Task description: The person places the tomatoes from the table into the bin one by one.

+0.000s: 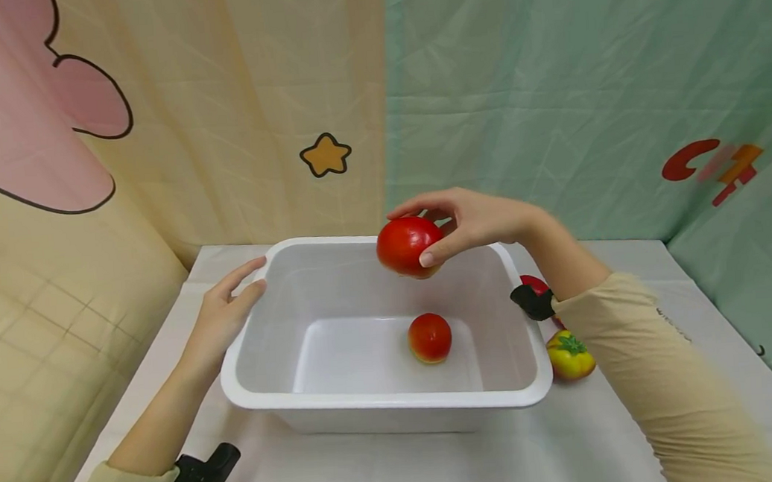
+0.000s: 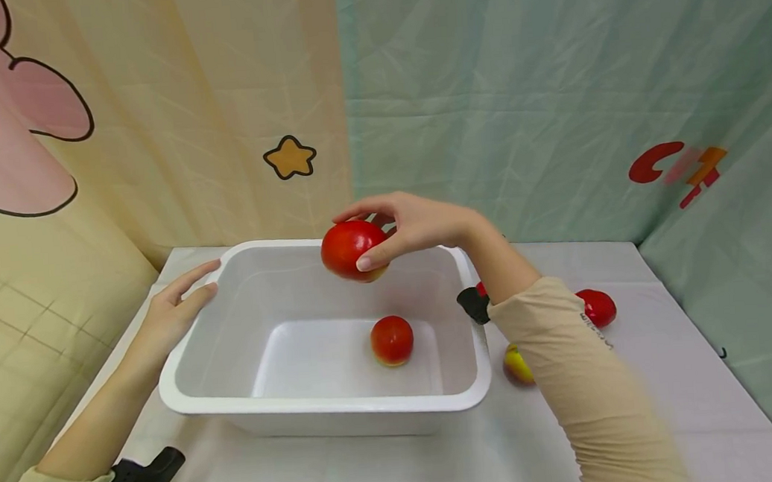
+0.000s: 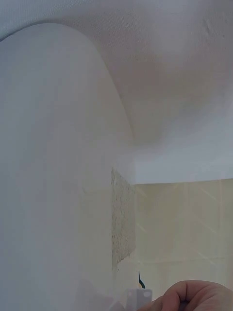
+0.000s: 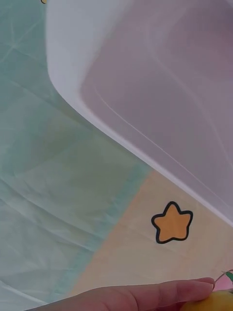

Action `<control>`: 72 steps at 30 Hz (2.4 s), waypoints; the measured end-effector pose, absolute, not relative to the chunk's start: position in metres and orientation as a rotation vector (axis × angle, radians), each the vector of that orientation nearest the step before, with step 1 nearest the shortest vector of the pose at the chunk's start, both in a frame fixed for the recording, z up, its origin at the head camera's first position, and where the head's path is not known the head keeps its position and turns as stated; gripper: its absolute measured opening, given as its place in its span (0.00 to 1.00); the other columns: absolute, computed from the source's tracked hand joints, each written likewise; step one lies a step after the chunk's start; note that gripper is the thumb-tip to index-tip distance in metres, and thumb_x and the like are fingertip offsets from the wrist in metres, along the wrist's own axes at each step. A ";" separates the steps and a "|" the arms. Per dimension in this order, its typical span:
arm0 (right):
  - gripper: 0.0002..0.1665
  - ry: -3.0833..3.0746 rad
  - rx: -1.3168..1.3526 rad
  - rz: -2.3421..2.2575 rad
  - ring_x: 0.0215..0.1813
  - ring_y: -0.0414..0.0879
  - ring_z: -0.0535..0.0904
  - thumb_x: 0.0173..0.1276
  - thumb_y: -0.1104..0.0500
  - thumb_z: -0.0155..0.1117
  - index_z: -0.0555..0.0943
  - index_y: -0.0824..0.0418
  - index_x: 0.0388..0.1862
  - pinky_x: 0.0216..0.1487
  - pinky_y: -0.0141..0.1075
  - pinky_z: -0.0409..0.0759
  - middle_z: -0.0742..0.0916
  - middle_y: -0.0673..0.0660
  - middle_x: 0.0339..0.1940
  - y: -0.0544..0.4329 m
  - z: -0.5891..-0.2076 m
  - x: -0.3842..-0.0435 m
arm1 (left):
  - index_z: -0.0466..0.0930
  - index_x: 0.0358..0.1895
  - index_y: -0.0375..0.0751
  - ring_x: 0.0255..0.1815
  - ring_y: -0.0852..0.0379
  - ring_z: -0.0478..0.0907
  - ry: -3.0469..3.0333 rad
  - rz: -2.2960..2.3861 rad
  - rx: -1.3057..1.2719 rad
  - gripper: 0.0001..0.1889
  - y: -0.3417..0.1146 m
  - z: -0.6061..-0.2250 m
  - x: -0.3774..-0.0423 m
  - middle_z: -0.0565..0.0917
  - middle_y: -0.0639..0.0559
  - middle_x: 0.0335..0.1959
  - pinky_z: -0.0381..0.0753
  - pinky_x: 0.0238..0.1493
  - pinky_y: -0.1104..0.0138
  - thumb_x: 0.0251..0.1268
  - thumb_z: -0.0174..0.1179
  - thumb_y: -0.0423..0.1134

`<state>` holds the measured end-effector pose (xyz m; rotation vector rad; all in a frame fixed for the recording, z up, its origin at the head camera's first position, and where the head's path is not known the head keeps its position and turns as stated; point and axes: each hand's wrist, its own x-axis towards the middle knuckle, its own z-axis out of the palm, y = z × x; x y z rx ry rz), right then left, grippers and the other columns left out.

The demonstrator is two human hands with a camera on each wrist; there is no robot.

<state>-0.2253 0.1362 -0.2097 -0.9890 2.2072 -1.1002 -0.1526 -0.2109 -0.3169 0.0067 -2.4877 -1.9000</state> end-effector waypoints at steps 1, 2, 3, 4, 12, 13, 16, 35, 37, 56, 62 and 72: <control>0.35 2.201 -0.994 -1.096 0.57 0.51 0.72 0.58 0.58 0.67 0.69 0.53 0.65 0.50 0.44 0.77 0.75 0.53 0.59 0.133 -0.210 -0.226 | 0.60 0.70 0.49 0.38 0.61 0.80 -2.485 -1.905 0.006 0.28 -0.211 -0.317 -0.153 0.75 0.38 0.54 0.81 0.35 0.65 0.70 0.50 0.48; 0.35 2.193 -1.000 -1.095 0.57 0.50 0.71 0.58 0.58 0.67 0.70 0.53 0.65 0.50 0.44 0.77 0.75 0.53 0.59 0.130 -0.210 -0.226 | 0.60 0.70 0.49 0.38 0.61 0.80 -2.484 -1.907 0.007 0.28 -0.211 -0.318 -0.153 0.75 0.39 0.54 0.81 0.35 0.65 0.70 0.50 0.48; 0.35 2.182 -1.006 -1.096 0.58 0.50 0.71 0.58 0.58 0.67 0.70 0.53 0.65 0.50 0.44 0.77 0.75 0.53 0.59 0.126 -0.211 -0.227 | 0.60 0.70 0.49 0.37 0.61 0.80 -2.484 -1.907 0.008 0.28 -0.212 -0.318 -0.153 0.75 0.39 0.53 0.81 0.35 0.64 0.70 0.50 0.48; 0.35 2.176 -1.014 -1.091 0.58 0.50 0.70 0.58 0.58 0.67 0.70 0.53 0.65 0.50 0.44 0.77 0.75 0.53 0.59 0.123 -0.211 -0.227 | 0.60 0.70 0.49 0.37 0.60 0.80 -2.482 -1.909 0.008 0.28 -0.212 -0.318 -0.153 0.76 0.39 0.52 0.81 0.35 0.64 0.70 0.50 0.48; 0.35 2.157 -1.099 -1.034 0.57 0.47 0.72 0.58 0.56 0.68 0.69 0.53 0.65 0.51 0.41 0.77 0.76 0.51 0.57 0.098 -0.219 -0.229 | 0.61 0.70 0.48 0.37 0.60 0.80 -2.486 -1.893 0.000 0.27 -0.211 -0.319 -0.152 0.77 0.40 0.50 0.82 0.35 0.63 0.69 0.51 0.49; 0.35 2.159 -1.110 -1.028 0.56 0.47 0.72 0.58 0.56 0.68 0.70 0.52 0.65 0.50 0.41 0.77 0.77 0.51 0.57 0.096 -0.220 -0.229 | 0.61 0.70 0.48 0.37 0.59 0.81 -2.486 -1.890 0.000 0.27 -0.211 -0.319 -0.152 0.77 0.41 0.50 0.82 0.34 0.63 0.69 0.51 0.49; 0.35 2.150 -1.141 -1.017 0.56 0.46 0.72 0.58 0.56 0.68 0.70 0.53 0.65 0.51 0.40 0.77 0.76 0.50 0.57 0.088 -0.223 -0.230 | 0.62 0.69 0.48 0.37 0.59 0.81 -2.485 -1.883 -0.001 0.27 -0.212 -0.318 -0.151 0.78 0.42 0.48 0.82 0.34 0.63 0.69 0.51 0.50; 0.38 2.159 -1.227 -0.968 0.57 0.44 0.69 0.57 0.52 0.68 0.66 0.53 0.67 0.51 0.37 0.76 0.75 0.49 0.58 0.054 -0.236 -0.234 | 0.61 0.70 0.48 0.37 0.60 0.80 -2.488 -1.889 -0.006 0.27 -0.212 -0.317 -0.152 0.76 0.39 0.51 0.82 0.35 0.63 0.70 0.51 0.48; 0.39 2.184 -1.245 -0.956 0.59 0.45 0.68 0.58 0.51 0.68 0.65 0.52 0.68 0.53 0.40 0.74 0.74 0.49 0.60 0.055 -0.236 -0.235 | 0.61 0.70 0.48 0.36 0.60 0.80 -2.488 -1.888 -0.006 0.27 -0.211 -0.317 -0.152 0.76 0.37 0.52 0.82 0.34 0.64 0.70 0.51 0.48; 0.34 2.355 -1.178 -0.995 0.60 0.41 0.69 0.60 0.55 0.68 0.68 0.52 0.65 0.59 0.41 0.70 0.74 0.47 0.61 0.127 -0.209 -0.225 | 0.60 0.71 0.51 0.41 0.62 0.79 -2.505 -1.864 0.008 0.27 -0.213 -0.316 -0.151 0.71 0.38 0.60 0.80 0.38 0.68 0.70 0.49 0.48; 0.33 2.403 -1.155 -1.025 0.61 0.44 0.68 0.61 0.58 0.67 0.69 0.54 0.65 0.61 0.44 0.68 0.73 0.49 0.63 0.156 -0.205 -0.217 | 0.60 0.71 0.50 0.41 0.60 0.79 -2.505 -1.862 0.001 0.27 -0.213 -0.317 -0.151 0.70 0.38 0.61 0.80 0.38 0.68 0.71 0.49 0.49; 0.32 2.498 -1.055 -1.029 0.60 0.46 0.68 0.61 0.62 0.66 0.69 0.55 0.64 0.61 0.51 0.66 0.73 0.51 0.62 0.206 -0.209 -0.197 | 0.59 0.71 0.51 0.40 0.58 0.80 -2.501 -1.882 0.006 0.27 -0.213 -0.316 -0.150 0.72 0.35 0.58 0.81 0.37 0.66 0.70 0.49 0.49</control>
